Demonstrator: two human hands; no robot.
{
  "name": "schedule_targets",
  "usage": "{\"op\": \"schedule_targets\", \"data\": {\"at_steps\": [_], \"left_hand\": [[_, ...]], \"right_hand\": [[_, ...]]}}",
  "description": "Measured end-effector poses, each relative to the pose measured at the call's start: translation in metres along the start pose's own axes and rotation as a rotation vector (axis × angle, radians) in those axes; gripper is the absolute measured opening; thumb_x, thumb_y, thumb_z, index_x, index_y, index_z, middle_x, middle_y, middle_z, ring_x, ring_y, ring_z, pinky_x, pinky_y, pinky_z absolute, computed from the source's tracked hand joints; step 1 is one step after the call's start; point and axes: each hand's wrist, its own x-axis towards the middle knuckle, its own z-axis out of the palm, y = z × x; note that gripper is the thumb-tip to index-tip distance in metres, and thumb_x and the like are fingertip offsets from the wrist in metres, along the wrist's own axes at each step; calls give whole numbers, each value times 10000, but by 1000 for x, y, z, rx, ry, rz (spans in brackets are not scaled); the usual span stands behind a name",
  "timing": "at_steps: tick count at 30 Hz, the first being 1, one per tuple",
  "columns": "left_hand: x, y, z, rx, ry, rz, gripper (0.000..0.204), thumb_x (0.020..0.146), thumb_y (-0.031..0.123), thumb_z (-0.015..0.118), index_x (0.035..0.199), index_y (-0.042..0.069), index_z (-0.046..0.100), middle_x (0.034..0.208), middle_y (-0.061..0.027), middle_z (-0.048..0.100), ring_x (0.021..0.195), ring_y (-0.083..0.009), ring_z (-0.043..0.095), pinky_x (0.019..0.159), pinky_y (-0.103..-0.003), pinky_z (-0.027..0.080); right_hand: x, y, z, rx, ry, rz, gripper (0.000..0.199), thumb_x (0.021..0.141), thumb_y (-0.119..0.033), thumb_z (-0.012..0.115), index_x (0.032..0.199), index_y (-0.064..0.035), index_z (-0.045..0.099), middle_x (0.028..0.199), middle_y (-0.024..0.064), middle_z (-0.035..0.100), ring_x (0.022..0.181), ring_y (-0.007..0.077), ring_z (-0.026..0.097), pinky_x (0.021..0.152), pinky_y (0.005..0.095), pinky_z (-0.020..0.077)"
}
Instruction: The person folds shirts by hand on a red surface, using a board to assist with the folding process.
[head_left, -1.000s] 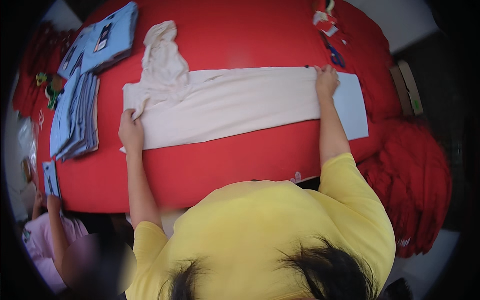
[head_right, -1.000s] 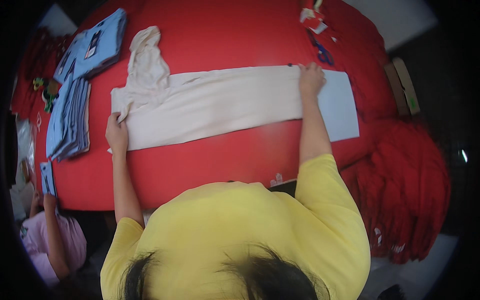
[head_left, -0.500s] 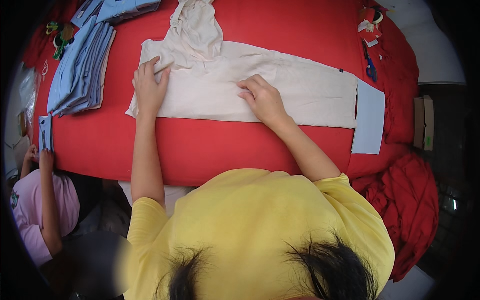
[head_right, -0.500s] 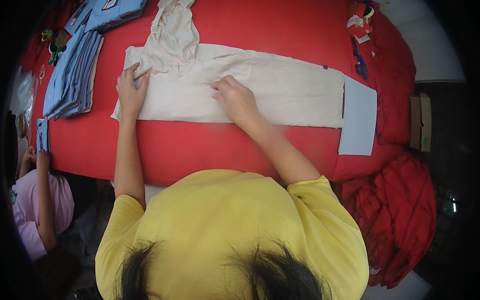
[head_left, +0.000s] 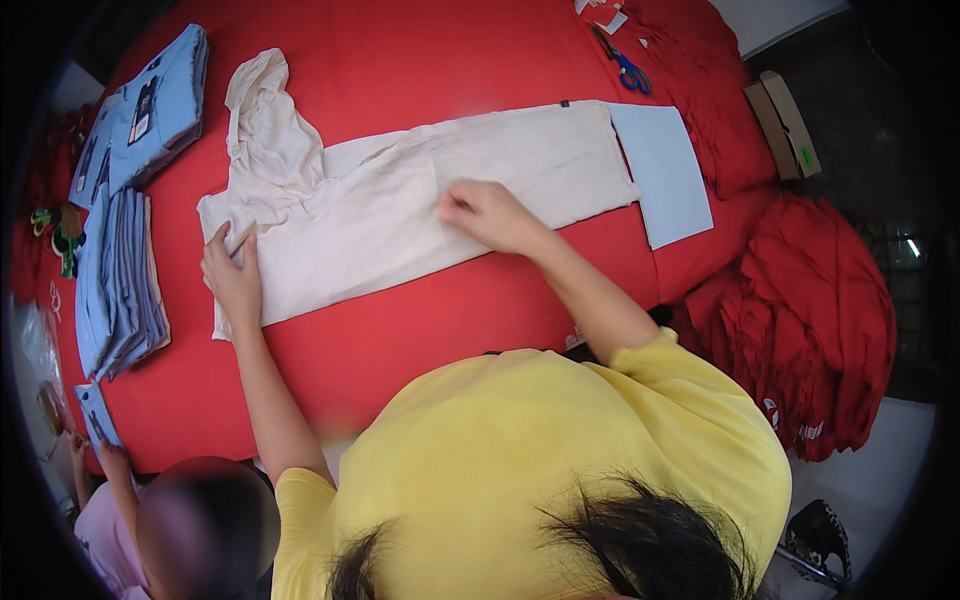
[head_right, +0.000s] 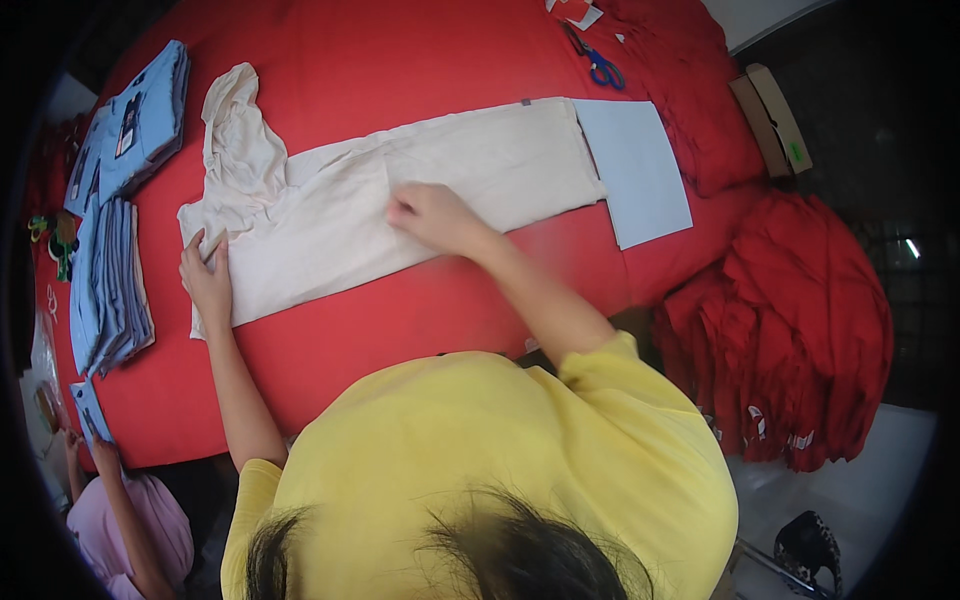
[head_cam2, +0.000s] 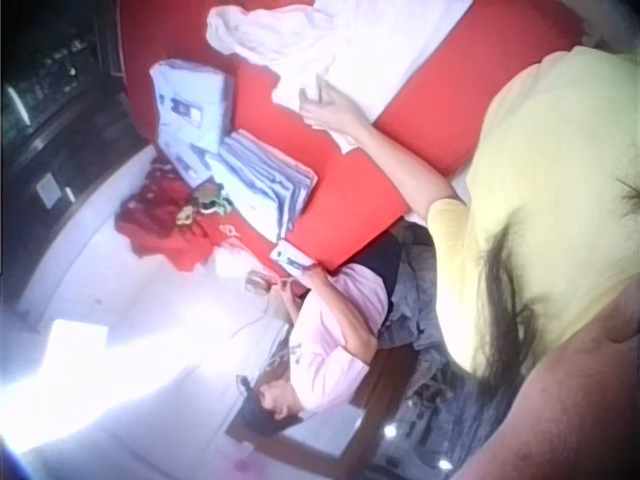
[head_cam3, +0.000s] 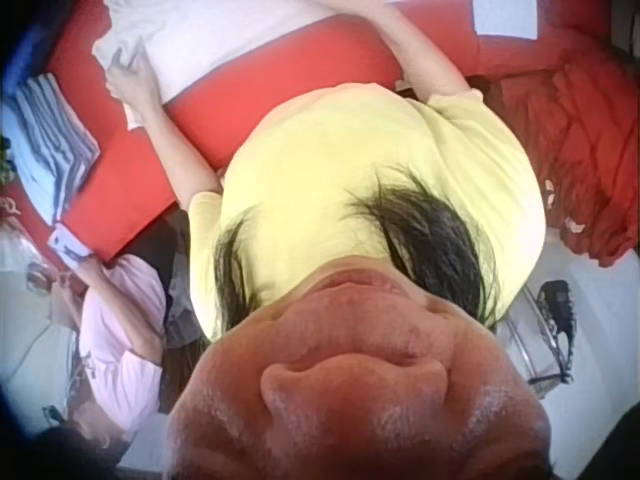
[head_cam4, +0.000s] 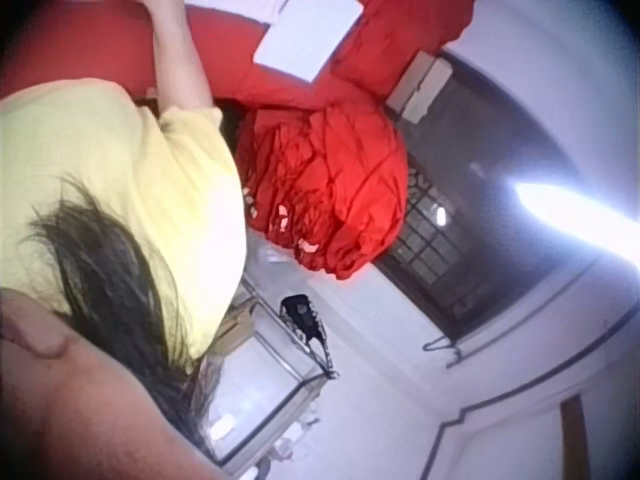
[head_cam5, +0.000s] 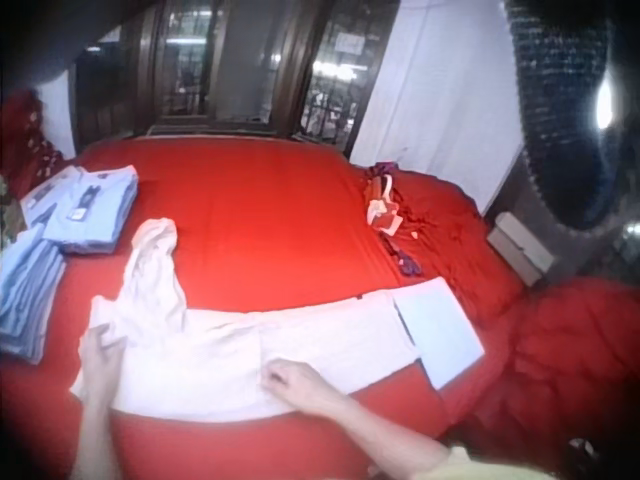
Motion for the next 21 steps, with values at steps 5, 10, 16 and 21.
{"op": "schedule_targets", "data": {"at_steps": [5,10,16,21], "left_hand": [[-4,-2,3,36,52,29,431,875,329,637,1211,69,562,1154,-119,583,1049,-319,518,930,-431,379],[-2,-4,4,13,1,8,418,876,315,631,1215,81,558,1174,-111,569,1073,-324,507,945,-448,363],[3,0,4,-1,7,27,397,885,314,614,1205,85,565,1198,-114,557,1100,-331,497,961,-457,354],[-1,-10,6,-3,13,-2,378,867,271,638,1181,73,570,1193,-121,557,1088,-328,500,940,-448,367]], "right_hand": [[-72,-14,-101,-445,-603,460,248,859,-295,618,847,-52,665,715,106,639,650,233,607,653,356,470],[-40,111,-108,-399,650,193,202,836,-185,632,930,-7,648,868,172,660,853,356,622,788,420,479],[-7,141,-117,-290,665,429,139,808,-126,658,888,-17,629,713,106,614,696,268,616,691,362,492],[-45,141,-145,336,597,374,138,855,-159,623,787,-47,580,619,-16,527,523,93,482,502,263,401]]}}
